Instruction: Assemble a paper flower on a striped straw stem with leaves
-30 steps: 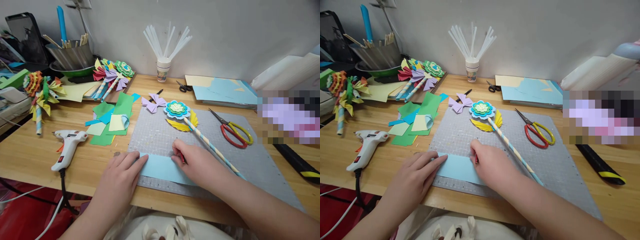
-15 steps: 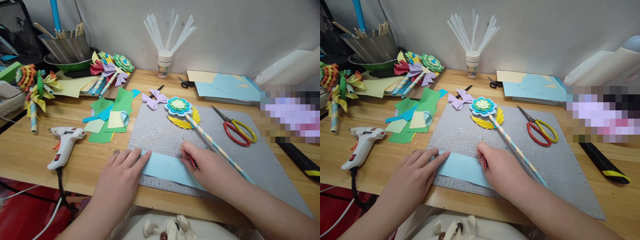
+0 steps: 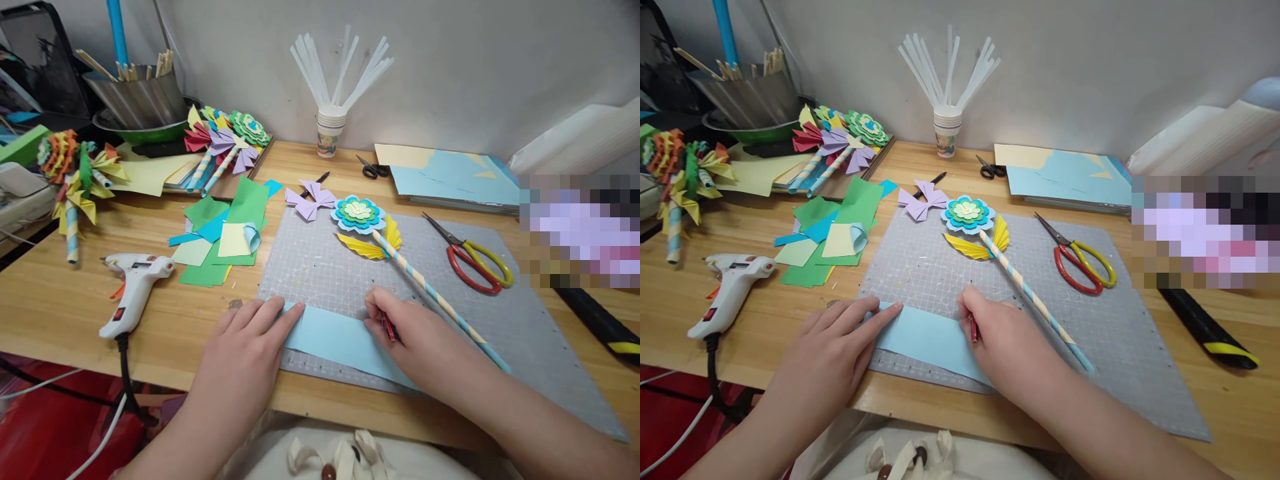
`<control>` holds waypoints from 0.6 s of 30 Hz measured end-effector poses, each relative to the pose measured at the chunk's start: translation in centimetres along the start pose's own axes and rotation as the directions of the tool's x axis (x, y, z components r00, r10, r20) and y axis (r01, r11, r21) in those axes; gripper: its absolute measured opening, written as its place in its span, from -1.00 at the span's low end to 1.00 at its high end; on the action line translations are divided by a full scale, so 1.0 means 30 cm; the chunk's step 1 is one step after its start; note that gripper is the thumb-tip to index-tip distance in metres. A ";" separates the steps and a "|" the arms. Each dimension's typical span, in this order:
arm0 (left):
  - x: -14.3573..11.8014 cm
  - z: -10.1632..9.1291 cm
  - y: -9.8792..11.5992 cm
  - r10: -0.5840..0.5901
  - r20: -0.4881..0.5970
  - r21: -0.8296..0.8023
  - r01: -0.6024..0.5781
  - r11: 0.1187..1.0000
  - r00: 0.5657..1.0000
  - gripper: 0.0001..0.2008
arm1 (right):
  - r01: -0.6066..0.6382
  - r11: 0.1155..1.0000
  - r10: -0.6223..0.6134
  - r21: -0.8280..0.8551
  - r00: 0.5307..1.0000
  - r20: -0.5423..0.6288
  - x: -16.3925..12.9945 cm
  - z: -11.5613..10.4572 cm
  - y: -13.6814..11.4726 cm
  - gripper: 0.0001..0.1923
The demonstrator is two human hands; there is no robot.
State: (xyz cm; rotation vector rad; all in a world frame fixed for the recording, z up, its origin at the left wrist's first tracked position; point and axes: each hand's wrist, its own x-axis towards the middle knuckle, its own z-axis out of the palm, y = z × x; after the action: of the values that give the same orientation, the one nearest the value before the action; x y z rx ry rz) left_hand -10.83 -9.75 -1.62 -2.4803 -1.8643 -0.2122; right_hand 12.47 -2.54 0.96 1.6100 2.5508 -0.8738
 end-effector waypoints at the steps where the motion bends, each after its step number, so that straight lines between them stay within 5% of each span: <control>1: -0.006 0.003 -0.003 -0.005 -0.021 -0.022 0.005 1.000 1.000 -0.61 | -0.012 1.000 0.012 0.021 1.000 -0.008 -0.006 0.001 0.005 -0.89; 6: -0.049 0.011 -0.016 -0.017 -0.133 -0.120 0.001 0.993 0.991 -0.70 | -0.085 0.994 0.089 0.073 0.995 -0.043 -0.057 0.018 0.051 -0.92; 11: -0.071 0.004 -0.014 -0.036 -0.143 -0.135 0.016 0.991 0.989 -0.71 | -0.011 0.993 0.025 0.115 0.993 -0.119 -0.099 0.027 0.094 -0.88; 18: 0.019 -0.038 -0.054 -0.144 0.038 -0.292 0.149 0.945 0.989 -0.75 | 0.000 0.998 0.005 0.067 0.997 -0.078 -0.142 0.009 0.127 -0.87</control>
State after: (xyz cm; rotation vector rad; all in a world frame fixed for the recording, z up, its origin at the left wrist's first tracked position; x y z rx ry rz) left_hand -12.32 -8.87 -0.50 -2.5238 -2.1701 -0.5122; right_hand 17.59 -4.99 0.24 1.6986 2.5972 -0.9237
